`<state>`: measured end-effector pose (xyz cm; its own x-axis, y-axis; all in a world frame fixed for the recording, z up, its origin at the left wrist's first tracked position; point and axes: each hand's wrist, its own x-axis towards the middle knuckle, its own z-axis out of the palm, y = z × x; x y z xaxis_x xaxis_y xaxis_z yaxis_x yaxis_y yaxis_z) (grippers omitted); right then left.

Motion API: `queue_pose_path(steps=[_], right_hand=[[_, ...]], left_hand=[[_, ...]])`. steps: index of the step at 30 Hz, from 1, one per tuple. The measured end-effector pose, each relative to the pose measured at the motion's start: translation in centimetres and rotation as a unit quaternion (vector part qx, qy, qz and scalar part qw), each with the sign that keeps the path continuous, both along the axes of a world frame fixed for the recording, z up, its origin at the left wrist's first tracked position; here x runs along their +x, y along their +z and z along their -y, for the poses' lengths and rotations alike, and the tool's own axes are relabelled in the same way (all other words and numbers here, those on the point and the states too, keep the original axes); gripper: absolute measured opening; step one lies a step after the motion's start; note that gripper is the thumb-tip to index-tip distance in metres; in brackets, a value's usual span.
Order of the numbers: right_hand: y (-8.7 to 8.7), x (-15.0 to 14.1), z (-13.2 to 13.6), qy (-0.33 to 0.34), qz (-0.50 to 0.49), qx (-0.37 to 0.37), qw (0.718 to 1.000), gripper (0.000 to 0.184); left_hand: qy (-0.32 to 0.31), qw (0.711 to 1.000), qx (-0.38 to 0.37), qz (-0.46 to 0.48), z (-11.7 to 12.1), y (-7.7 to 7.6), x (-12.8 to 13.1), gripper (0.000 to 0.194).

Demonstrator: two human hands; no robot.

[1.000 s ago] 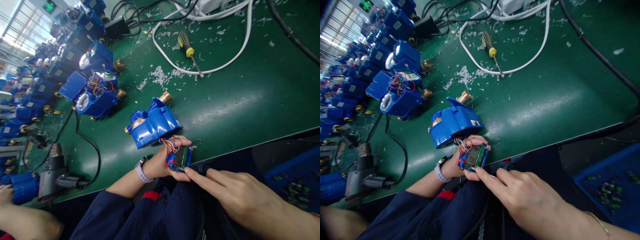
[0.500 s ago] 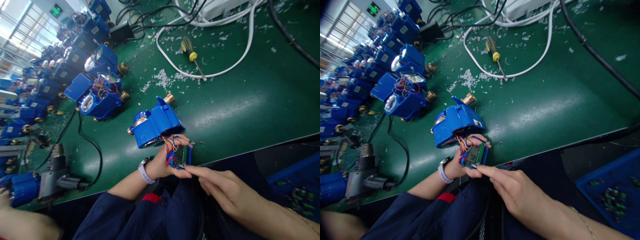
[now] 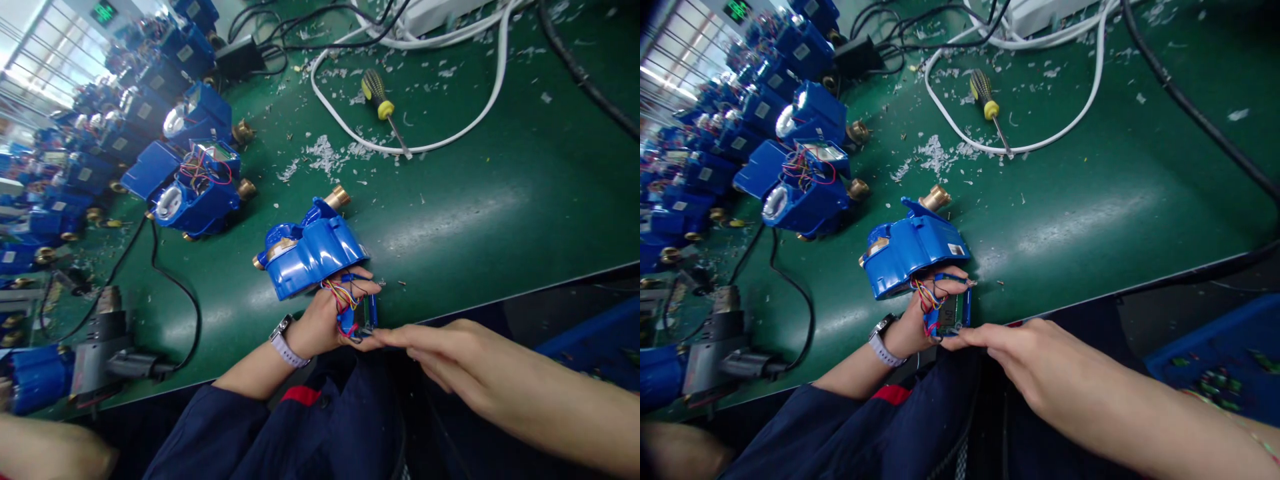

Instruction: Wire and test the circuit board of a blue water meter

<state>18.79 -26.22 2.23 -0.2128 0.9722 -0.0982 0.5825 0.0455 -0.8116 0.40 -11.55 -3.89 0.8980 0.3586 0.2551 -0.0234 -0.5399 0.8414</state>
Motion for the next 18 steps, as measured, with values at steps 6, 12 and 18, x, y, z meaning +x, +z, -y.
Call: queue_pose_path(steps=[6, 12, 18], right_hand=[[-1.6, 0.1, 1.2, 0.025, 0.110, 0.138, 0.984, 0.069], [-1.9, -0.9, 1.2, -0.023, -0.034, 0.084, 0.996, 0.059], [-3.0, -1.6, 1.5, -0.040, -0.036, 0.114, 0.992, 0.057]], left_hand=[[0.002, 1.000, -0.017, -0.010, 0.0, 0.1, 0.1, 0.062], [0.019, 0.999, -0.034, 0.000, 0.1, -0.7, 0.0, 0.063], [0.015, 0.999, -0.039, 0.024, 0.0, -1.0, -0.2, 0.064]])
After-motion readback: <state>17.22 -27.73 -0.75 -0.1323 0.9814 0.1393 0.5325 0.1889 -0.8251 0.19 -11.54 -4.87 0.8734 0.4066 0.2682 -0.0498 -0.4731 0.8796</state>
